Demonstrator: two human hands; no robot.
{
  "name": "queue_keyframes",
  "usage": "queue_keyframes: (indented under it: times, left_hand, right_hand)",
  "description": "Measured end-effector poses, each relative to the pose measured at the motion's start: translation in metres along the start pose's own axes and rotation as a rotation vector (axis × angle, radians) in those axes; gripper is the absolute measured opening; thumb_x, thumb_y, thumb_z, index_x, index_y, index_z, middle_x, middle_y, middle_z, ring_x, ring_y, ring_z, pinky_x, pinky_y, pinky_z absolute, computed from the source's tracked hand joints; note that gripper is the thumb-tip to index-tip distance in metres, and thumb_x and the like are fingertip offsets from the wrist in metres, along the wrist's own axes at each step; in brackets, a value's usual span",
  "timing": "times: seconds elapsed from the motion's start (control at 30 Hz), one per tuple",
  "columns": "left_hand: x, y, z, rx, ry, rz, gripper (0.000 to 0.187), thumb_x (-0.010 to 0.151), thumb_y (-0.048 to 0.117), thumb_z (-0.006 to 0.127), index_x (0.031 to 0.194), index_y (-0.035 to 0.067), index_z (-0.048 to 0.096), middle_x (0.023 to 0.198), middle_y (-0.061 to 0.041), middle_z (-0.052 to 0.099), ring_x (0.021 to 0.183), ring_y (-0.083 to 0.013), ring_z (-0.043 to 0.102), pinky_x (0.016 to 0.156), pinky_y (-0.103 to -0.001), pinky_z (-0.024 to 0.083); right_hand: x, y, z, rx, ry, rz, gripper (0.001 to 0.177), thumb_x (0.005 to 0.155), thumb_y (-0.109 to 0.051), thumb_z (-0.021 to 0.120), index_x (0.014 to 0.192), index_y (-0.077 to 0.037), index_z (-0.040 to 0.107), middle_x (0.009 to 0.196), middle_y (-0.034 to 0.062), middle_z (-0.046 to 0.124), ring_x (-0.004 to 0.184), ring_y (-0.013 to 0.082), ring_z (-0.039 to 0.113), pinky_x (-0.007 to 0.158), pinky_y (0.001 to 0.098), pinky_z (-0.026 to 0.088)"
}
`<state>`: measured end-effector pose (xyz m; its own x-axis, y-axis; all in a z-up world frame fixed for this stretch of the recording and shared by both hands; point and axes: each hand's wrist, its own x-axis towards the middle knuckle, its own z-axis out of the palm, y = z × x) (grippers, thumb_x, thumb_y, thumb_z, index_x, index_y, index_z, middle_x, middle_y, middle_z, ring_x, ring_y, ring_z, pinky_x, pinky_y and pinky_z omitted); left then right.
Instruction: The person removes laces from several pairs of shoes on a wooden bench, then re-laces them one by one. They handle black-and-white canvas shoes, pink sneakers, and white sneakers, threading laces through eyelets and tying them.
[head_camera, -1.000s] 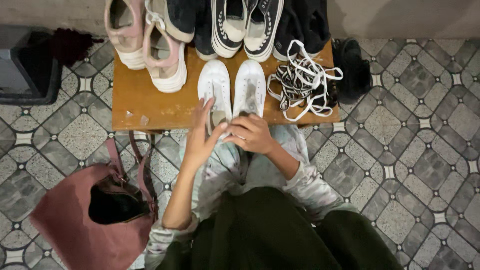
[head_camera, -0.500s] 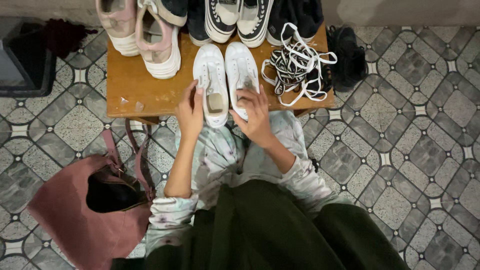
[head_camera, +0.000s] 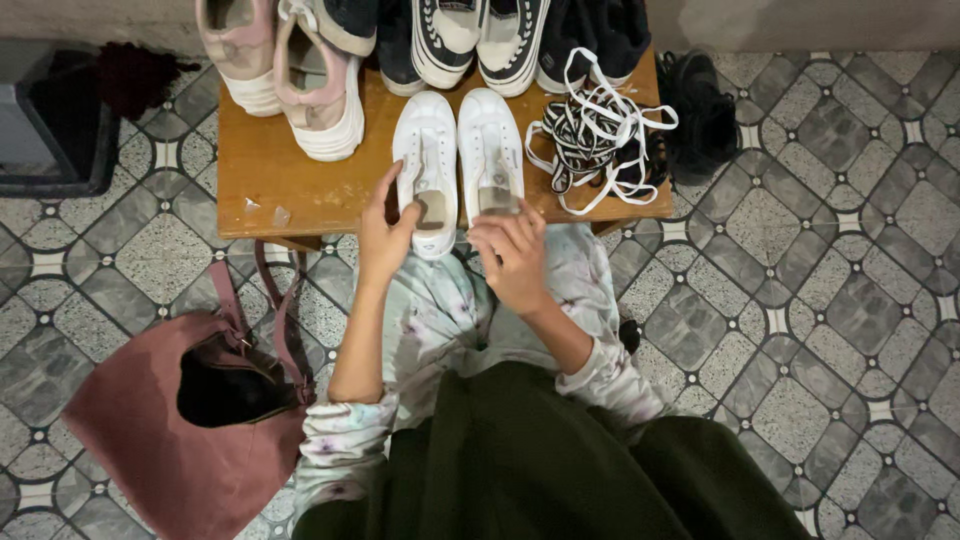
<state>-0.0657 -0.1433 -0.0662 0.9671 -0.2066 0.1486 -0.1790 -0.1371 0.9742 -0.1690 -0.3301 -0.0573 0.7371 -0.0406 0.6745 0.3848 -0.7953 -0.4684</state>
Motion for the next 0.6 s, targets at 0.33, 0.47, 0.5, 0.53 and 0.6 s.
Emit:
queue_keyframes:
  times: [0.33, 0.47, 0.5, 0.53, 0.6]
  left_hand:
    - [-0.004, -0.024, 0.006, 0.078, 0.102, 0.169, 0.049, 0.111, 0.032, 0.048, 0.147, -0.001, 0.052, 0.148, -0.023, 0.058, 0.140, -0.0329, 0.053, 0.118, -0.041, 0.036]
    - [0.006, -0.029, 0.010, 0.082, 0.149, 0.142, 0.050, 0.111, 0.034, 0.045, 0.145, -0.001, 0.055, 0.148, -0.022, 0.059, 0.140, -0.0332, 0.055, 0.120, -0.041, 0.037]
    - [0.011, -0.030, 0.011, 0.058, 0.152, 0.130, 0.050, 0.111, 0.034, 0.045, 0.144, -0.001, 0.055, 0.148, -0.022, 0.059, 0.140, -0.0338, 0.055, 0.120, -0.041, 0.037]
    - [0.016, -0.030, 0.010, 0.036, 0.160, 0.120, 0.049, 0.111, 0.034, 0.046, 0.144, -0.002, 0.055, 0.148, -0.022, 0.059, 0.140, -0.0345, 0.055, 0.119, -0.041, 0.037]
    - [0.025, -0.030, 0.008, 0.118, 0.169, 0.131, 0.049, 0.111, 0.033, 0.045, 0.144, -0.002, 0.055, 0.147, -0.023, 0.057, 0.139, -0.0360, 0.053, 0.118, -0.043, 0.036]
  right_hand:
    - [0.020, 0.008, -0.025, 0.291, 0.006, 0.196, 0.032, 0.095, -0.016, 0.069, 0.126, -0.009, 0.069, 0.136, 0.0097, 0.065, 0.129, 0.0316, 0.057, 0.116, 0.0449, 0.042]
    - [0.045, 0.024, -0.022, 0.110, -0.009, 0.125, 0.043, 0.101, -0.023, 0.070, 0.142, -0.013, 0.060, 0.154, 0.0121, 0.050, 0.146, 0.0383, 0.045, 0.124, 0.0481, 0.035]
    - [0.051, 0.026, -0.016, -0.002, -0.046, 0.085, 0.049, 0.099, -0.025, 0.070, 0.145, -0.013, 0.057, 0.157, 0.0145, 0.045, 0.147, 0.0420, 0.039, 0.123, 0.0510, 0.030]
    - [0.055, 0.029, -0.010, -0.111, -0.084, 0.040, 0.055, 0.098, -0.027, 0.071, 0.148, -0.013, 0.055, 0.159, 0.0169, 0.040, 0.148, 0.0457, 0.033, 0.122, 0.0540, 0.026]
    - [0.057, 0.032, 0.002, -0.010, -0.203, 0.125, 0.052, 0.100, -0.030, 0.069, 0.148, -0.018, 0.055, 0.160, 0.0130, 0.042, 0.150, 0.0438, 0.033, 0.123, 0.0518, 0.030]
